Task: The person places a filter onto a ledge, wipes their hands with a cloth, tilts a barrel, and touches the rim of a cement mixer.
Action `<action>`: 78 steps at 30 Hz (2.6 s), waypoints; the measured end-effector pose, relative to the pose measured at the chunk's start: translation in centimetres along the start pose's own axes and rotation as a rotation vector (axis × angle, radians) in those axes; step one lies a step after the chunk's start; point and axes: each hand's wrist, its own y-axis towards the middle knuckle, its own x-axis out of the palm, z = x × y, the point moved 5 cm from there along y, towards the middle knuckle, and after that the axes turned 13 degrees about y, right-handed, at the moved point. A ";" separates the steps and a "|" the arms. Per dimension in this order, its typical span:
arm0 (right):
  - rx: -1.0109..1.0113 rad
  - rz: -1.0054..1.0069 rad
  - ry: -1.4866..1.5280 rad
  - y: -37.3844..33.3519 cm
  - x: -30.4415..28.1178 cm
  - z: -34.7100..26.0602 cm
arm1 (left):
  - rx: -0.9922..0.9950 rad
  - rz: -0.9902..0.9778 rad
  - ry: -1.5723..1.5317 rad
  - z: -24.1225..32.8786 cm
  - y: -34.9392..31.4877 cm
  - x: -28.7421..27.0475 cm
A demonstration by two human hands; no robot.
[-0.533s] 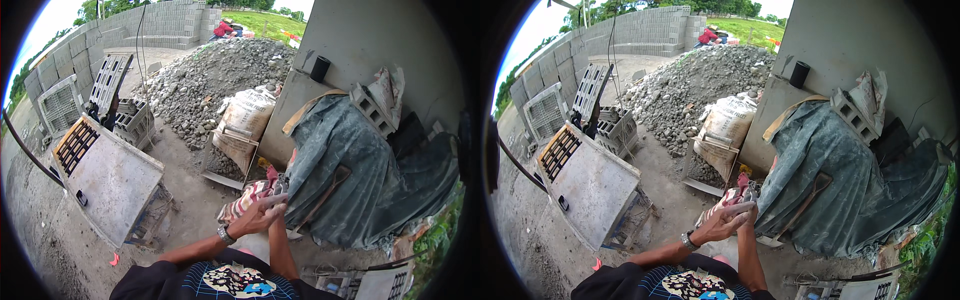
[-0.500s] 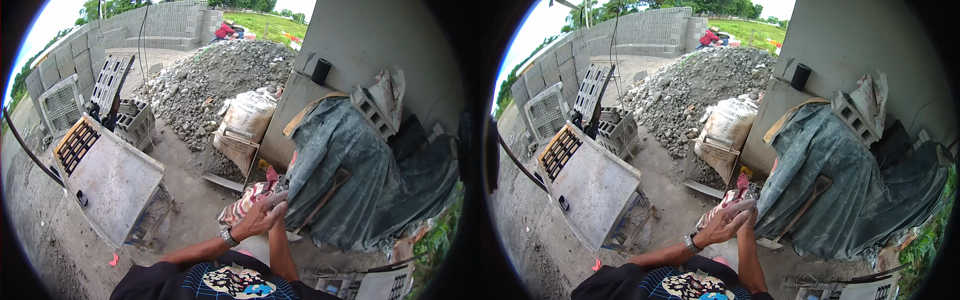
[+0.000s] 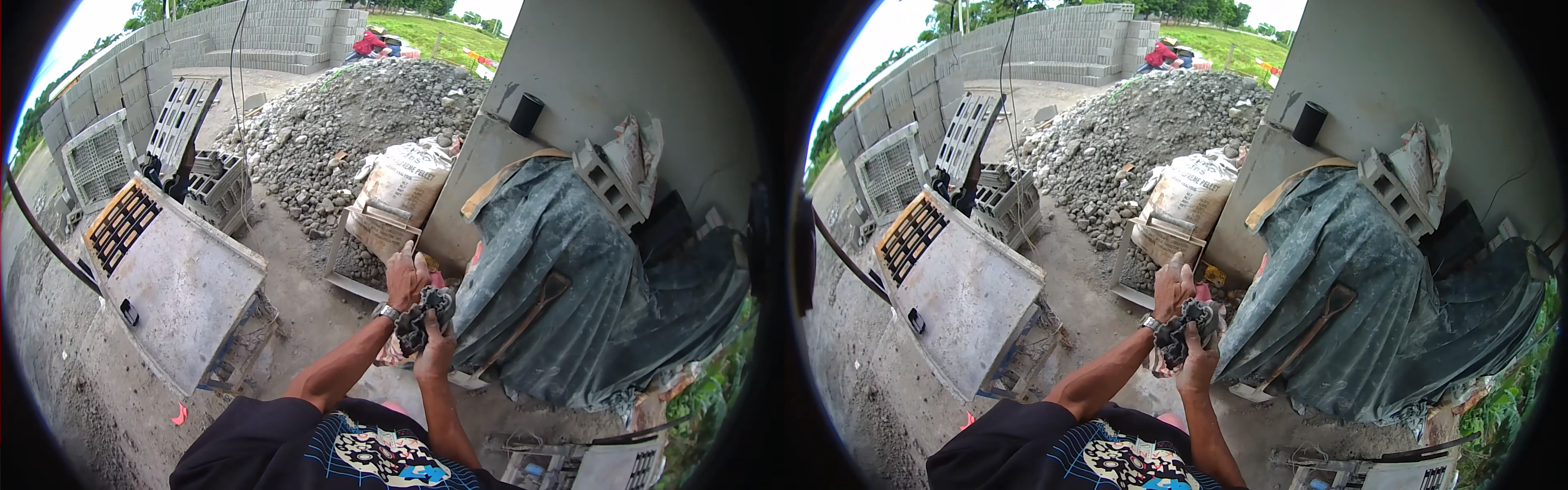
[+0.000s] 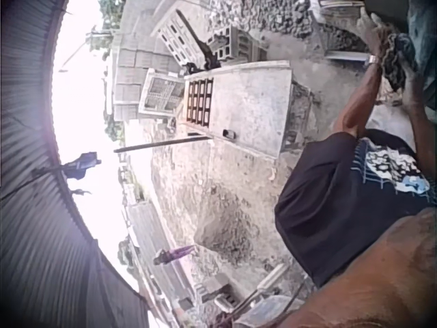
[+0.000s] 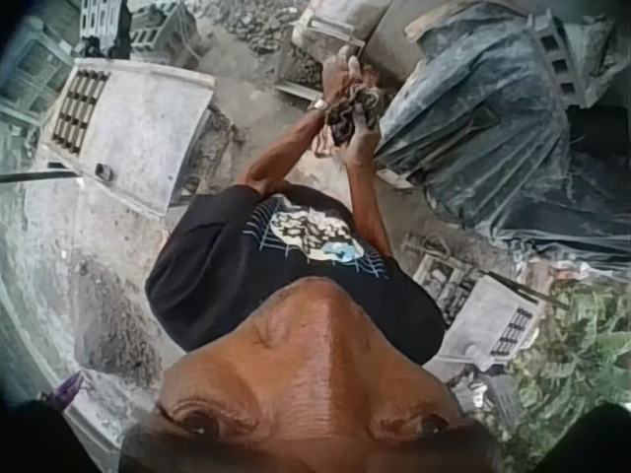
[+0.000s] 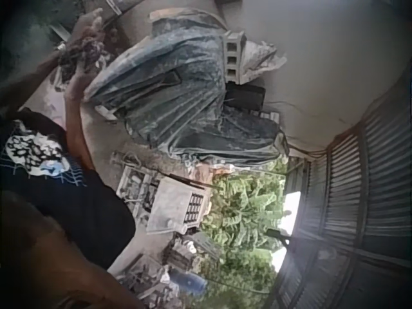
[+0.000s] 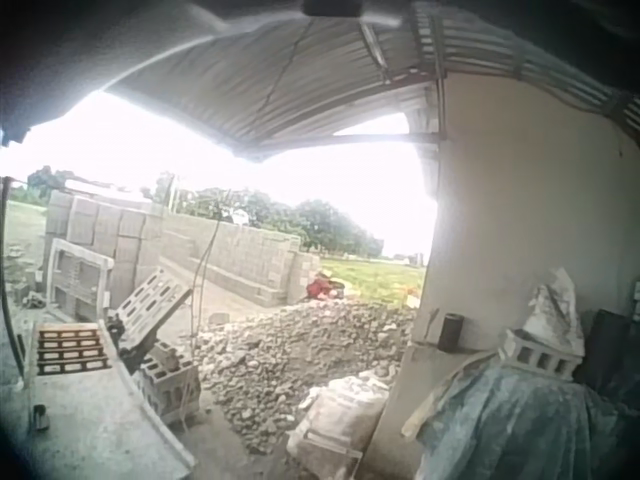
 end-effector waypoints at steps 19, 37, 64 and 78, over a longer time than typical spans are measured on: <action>0.272 -0.098 -0.031 3.9 -6.1 2.8 | -0.059 -0.601 -0.372 -1.1 -9.8 -3.6; 0.401 0.151 -0.486 1.8 -14.9 3.9 | -0.333 -0.208 -0.716 -7.2 -8.1 -11.6; -0.374 -0.877 -0.956 -2.9 -3.7 10.4 | -0.568 -0.422 -0.876 -9.6 -9.6 -11.8; 0.026 -0.335 -1.336 9.6 -0.1 9.6 | -0.998 -0.523 -0.031 -40.5 -28.6 -18.8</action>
